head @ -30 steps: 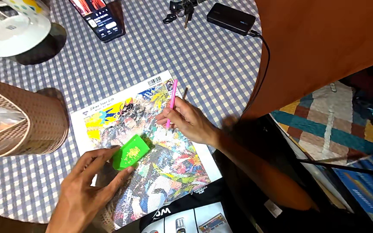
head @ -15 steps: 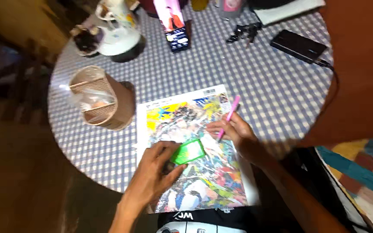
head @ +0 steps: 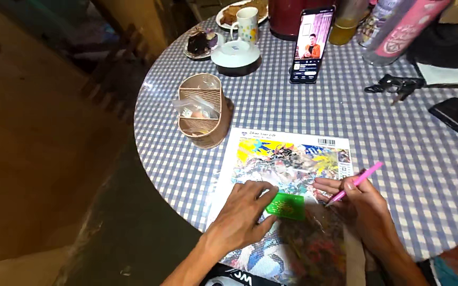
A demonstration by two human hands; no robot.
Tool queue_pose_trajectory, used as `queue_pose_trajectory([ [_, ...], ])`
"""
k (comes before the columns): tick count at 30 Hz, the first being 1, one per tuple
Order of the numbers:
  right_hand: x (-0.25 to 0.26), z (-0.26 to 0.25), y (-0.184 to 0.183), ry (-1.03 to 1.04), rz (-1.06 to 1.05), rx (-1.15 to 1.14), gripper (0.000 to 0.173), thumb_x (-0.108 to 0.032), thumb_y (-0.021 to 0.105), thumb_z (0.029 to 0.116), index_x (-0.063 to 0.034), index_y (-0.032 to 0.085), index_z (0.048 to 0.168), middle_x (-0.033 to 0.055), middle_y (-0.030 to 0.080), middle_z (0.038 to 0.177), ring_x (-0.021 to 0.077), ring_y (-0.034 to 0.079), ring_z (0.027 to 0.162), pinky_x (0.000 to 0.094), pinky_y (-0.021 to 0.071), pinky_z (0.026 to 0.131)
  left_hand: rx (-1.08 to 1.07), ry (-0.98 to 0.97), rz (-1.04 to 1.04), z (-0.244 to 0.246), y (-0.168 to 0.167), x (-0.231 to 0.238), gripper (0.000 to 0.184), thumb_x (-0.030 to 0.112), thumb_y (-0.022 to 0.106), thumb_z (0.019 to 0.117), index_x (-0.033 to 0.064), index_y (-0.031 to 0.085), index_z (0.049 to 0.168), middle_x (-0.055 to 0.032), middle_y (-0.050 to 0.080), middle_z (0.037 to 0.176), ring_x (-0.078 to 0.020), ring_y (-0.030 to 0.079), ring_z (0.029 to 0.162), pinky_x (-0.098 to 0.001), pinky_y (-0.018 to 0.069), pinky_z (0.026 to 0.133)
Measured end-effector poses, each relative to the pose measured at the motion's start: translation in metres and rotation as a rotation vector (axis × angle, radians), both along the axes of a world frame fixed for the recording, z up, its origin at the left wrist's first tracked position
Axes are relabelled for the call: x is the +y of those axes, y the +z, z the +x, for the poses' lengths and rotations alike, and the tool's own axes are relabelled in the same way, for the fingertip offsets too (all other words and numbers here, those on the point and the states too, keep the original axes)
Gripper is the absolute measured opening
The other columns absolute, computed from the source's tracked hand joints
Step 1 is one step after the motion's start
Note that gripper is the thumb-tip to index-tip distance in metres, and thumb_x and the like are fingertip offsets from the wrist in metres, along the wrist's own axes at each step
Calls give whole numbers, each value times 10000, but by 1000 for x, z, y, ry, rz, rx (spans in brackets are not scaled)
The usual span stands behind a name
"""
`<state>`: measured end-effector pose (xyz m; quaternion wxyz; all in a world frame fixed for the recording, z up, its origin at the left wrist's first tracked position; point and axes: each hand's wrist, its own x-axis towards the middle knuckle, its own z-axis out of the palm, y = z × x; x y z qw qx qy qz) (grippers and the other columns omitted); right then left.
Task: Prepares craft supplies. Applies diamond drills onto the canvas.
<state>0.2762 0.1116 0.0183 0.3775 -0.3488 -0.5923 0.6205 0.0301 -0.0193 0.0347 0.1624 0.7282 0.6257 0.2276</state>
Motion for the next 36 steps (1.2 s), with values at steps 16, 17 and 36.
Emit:
queue_pose_trajectory([
  [16,-15,-5,9,-80,345,18,193,-256,489,1100,-73,545,1117,110,747,1124,280,755,1002,419,652,876,-86,15,56,-10,-18,0,521,525,603,957,224,656,1380,3,643,1309,-142,590,1105,-390,444,920],
  [17,-16,-6,9,-86,362,26,187,-263,495,1099,-85,552,1117,98,745,1122,266,752,1001,413,646,884,-93,20,59,-10,-19,0,519,526,606,955,229,658,1378,9,642,1305,-133,586,1099,-385,441,914],
  [36,-17,-41,0,30,741,-240,210,-196,577,1064,-1,653,1077,86,734,989,59,710,940,191,584,847,-119,36,131,-19,-31,20,514,530,630,935,223,691,1343,-1,671,1256,-134,582,1065,-389,413,898],
])
